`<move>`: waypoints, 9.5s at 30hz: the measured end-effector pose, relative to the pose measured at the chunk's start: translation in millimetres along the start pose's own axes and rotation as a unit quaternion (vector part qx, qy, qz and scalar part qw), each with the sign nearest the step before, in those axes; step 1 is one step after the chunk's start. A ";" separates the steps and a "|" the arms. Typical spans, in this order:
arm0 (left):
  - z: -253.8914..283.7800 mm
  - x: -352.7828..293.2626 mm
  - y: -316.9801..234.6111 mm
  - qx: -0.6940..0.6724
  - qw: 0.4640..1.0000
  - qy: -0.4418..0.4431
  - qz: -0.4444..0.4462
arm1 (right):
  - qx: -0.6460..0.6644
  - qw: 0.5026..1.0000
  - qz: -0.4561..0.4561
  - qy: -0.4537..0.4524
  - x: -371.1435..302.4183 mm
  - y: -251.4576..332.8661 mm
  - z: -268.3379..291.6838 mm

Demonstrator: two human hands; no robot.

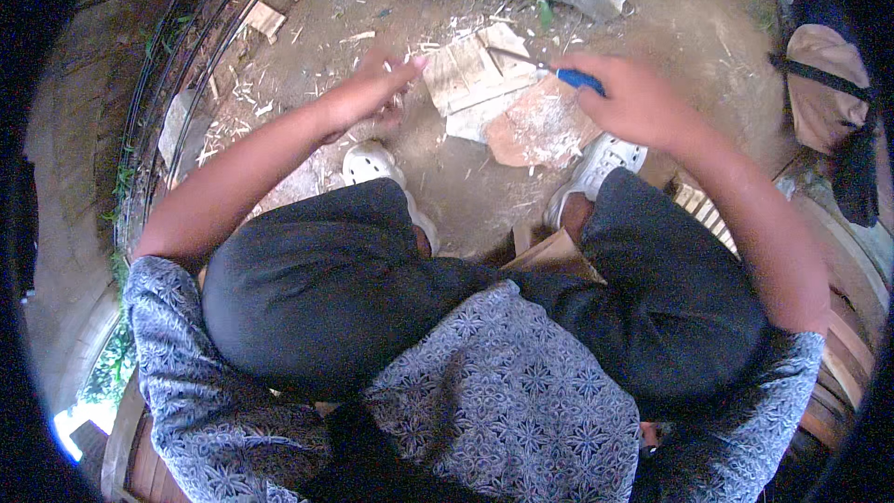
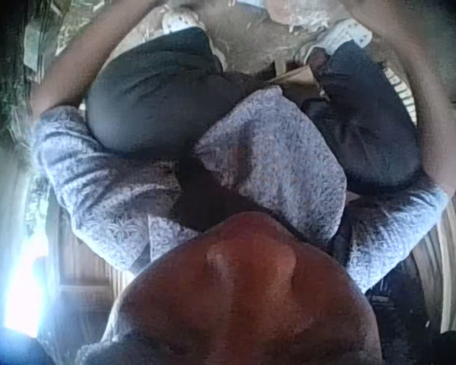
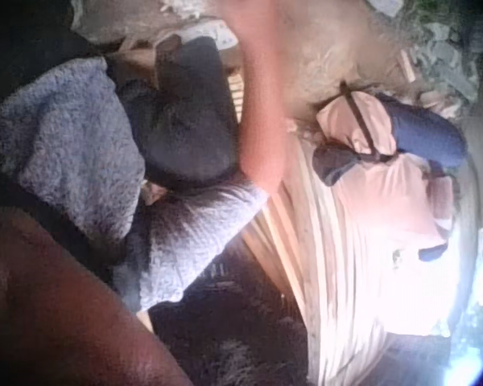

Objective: The person sits on the ground and uses a chisel to carve a rectangular wooden block. They repeatedly strike the chisel to remove wood shavings and shape the block, occasionally rotating it to work on different sides.

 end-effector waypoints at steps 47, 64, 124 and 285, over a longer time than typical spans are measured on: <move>-86.9 76.6 44.9 -0.287 0.945 -0.129 -0.094 | -0.229 0.971 -0.068 -0.028 17.0 84.5 -16.3; -81.7 72.4 47.2 -0.287 0.949 -0.112 -0.072 | -0.243 0.970 -0.003 -0.001 51.1 78.2 -6.3; -98.0 123.7 88.4 -0.279 0.929 -0.217 -0.114 | -0.261 0.961 0.005 0.088 54.5 90.5 -4.8; -135.4 11.0 -126.7 -0.123 0.773 -0.470 -0.408 | 0.497 0.717 0.098 -0.479 12.7 70.2 -32.6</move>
Point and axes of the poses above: each hand's wrist, its own x-axis towards the middle knuckle, its own z-axis out of the back of the hand, y = z × x, the point moved 3 cm from there along x, towards the middle knuckle, and after that the axes turned 6 degrees about x, right-handed, at the moved point
